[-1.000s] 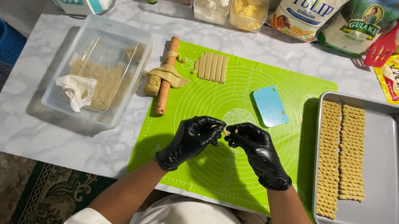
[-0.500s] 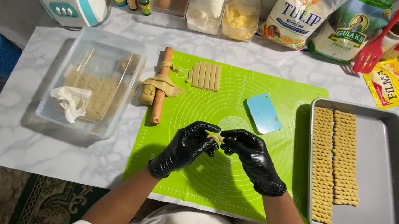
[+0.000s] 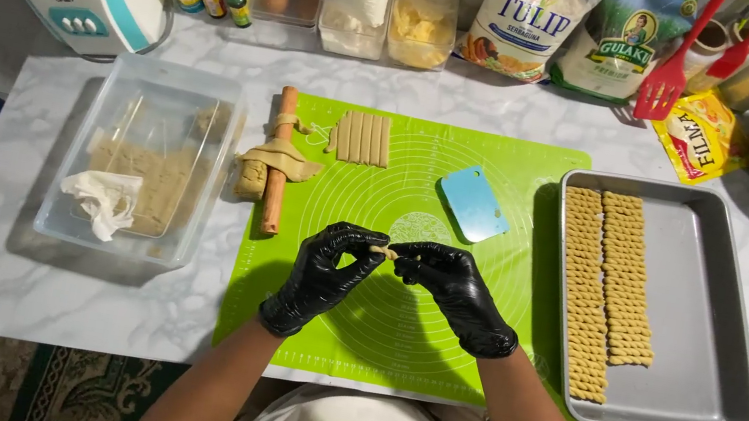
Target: The person rolls small pieces of dough into thin cylindrical shapes on a green silicone mat. They use a blue plastic scraper to cut the dough and then place the finished pieces onto a metal baking tray.
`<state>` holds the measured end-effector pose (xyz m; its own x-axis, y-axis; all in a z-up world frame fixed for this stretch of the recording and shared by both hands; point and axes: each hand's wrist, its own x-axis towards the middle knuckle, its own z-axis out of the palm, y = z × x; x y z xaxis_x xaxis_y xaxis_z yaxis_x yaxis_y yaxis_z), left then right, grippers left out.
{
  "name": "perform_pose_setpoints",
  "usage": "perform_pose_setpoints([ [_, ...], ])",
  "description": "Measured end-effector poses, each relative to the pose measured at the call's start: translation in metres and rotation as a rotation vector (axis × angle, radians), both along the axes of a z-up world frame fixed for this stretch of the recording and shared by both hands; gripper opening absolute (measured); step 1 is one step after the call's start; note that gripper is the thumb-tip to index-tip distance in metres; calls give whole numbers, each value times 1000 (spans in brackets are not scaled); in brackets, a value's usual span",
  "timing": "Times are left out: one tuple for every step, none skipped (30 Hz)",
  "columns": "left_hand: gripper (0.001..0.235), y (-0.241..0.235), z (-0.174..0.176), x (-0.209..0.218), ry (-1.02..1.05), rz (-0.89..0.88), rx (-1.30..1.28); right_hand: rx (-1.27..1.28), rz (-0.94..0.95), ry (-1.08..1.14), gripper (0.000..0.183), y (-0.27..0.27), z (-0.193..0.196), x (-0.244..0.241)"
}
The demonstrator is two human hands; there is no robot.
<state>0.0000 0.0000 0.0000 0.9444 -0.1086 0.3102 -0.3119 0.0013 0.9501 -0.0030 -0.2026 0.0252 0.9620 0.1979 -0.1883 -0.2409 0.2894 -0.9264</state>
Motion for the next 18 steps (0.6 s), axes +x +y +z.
perform_pose_setpoints([
  [18, -2, 1, -1, -1, 6, 1, 1, 6, -1, 26, 1, 2, 0],
  [20, -4, 2, -2, 10, 10, -29, -9, 0, -2, 26, 2, 4, 1],
  [21, -6, 2, -3, 24, 17, -60, -20, -4, -2, 25, 4, 5, 0],
  [21, -6, 0, -3, 25, 24, -59, -19, 3, -1, 25, 5, 10, -1],
  [21, -5, -1, -3, 33, 36, -60, -53, -5, -8, 26, 6, 15, -2],
  [20, -4, -3, -3, 41, 47, -60, -87, -13, -16, 26, 8, 20, -3],
  [20, -4, -5, -3, 42, 52, -60, -87, -8, -15, 26, 8, 20, -3],
  [20, -5, -6, -3, 79, 50, -92, -104, -10, -24, 25, 8, 19, -3],
  [20, -6, -7, -3, 115, 45, -125, -120, -16, -35, 23, 8, 18, -2],
  [20, -5, -5, -3, 115, 46, -125, -121, -14, -35, 23, 9, 22, -1],
  [26, -4, -3, -5, 135, 35, -147, -149, -7, -38, 23, 9, 25, -2],
  [31, -4, -1, -7, 156, 24, -170, -176, 1, -40, 22, 10, 28, -3],
  [31, -3, -1, -5, 158, 25, -170, -176, 1, -38, 22, 11, 29, -2],
  [29, -2, -2, -4, 135, 18, -140, -167, 1, -27, 22, 12, 31, -2],
  [27, -1, -2, -3, 114, 11, -110, -158, -1, -14, 21, 13, 31, -3],
  [27, 0, -1, -5, 118, 11, -110, -158, -1, -10, 21, 12, 27, -2],
  [27, 1, 1, -6, 101, -20, -108, -149, -4, -8, 20, 11, 23, 0],
  [27, 1, 2, -6, 84, -51, -106, -139, -8, -6, 20, 10, 19, 1],
])
